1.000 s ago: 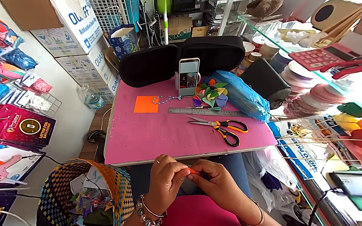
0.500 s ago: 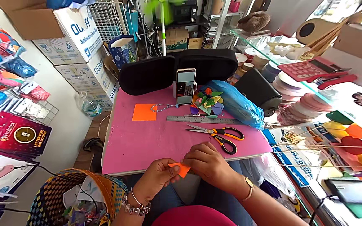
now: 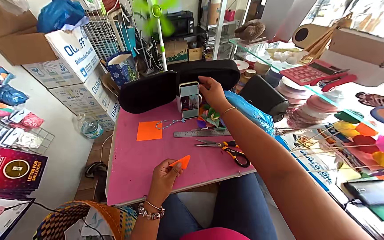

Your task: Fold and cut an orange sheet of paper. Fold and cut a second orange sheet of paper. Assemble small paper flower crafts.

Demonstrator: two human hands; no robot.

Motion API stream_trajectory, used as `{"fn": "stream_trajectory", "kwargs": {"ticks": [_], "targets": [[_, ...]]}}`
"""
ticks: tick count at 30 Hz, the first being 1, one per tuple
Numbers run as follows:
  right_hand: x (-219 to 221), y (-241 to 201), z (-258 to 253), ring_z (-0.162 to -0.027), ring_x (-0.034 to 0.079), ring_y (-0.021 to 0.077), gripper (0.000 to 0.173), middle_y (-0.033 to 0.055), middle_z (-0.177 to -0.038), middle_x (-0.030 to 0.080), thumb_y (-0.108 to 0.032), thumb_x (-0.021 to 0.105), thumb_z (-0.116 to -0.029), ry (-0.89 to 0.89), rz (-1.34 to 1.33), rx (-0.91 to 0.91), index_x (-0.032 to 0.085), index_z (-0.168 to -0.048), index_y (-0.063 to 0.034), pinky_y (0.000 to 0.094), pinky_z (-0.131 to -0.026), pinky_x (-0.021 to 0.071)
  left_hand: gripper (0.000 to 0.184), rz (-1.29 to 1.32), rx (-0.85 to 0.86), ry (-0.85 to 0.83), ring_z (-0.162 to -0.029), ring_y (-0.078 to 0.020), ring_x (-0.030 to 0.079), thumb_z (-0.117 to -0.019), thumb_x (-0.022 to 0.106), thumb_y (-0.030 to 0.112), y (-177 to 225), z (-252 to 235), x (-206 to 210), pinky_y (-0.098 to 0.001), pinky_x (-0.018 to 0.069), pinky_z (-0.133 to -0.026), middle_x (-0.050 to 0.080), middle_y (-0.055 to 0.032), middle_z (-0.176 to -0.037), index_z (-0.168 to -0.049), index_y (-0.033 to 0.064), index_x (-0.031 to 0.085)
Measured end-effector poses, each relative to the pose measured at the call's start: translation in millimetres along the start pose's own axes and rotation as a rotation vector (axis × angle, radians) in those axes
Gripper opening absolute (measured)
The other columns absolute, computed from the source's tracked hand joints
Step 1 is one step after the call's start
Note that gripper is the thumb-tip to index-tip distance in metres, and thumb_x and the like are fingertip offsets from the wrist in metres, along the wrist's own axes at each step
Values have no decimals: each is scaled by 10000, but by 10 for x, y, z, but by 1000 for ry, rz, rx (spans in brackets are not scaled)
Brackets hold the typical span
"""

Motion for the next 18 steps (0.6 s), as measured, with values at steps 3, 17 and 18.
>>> {"fn": "stream_trajectory", "kwargs": {"ticks": [3,17,18], "targets": [[60,24,-25,-1204,641,202,383,201,-1365,622,-60,543,-1039,2,-98,8,549,-1411,34,339,-1031,507,72,25,-14,-7,-632,-1,643,-984,620,59,6,-10,-9,-136,505,-554,726,20,-782,-977,33,686],[106,49,-13,-1103,669,156,341,185,-1283,658,-45,577,-1022,87,-145,12,589,-1351,44,294,-968,534,82,26,34,-9,-636,8,636,-986,625,73,-27,3,-31,-130,497,-559,727,20,-787,-980,34,696],[90,50,1,-1129,665,156,344,186,-1298,654,-39,570,-1023,87,-169,11,580,-1357,47,292,-982,531,79,29,35,-7,-634,8,636,-985,626,72,-31,4,-33,-131,498,-559,727,22,-787,-979,36,696]]}}
Point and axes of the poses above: each hand's wrist, its own z-axis away from the middle knuckle, its own x-axis out of the palm, y = z × x, the point moved 2 cm from there along -z, towards the middle knuckle
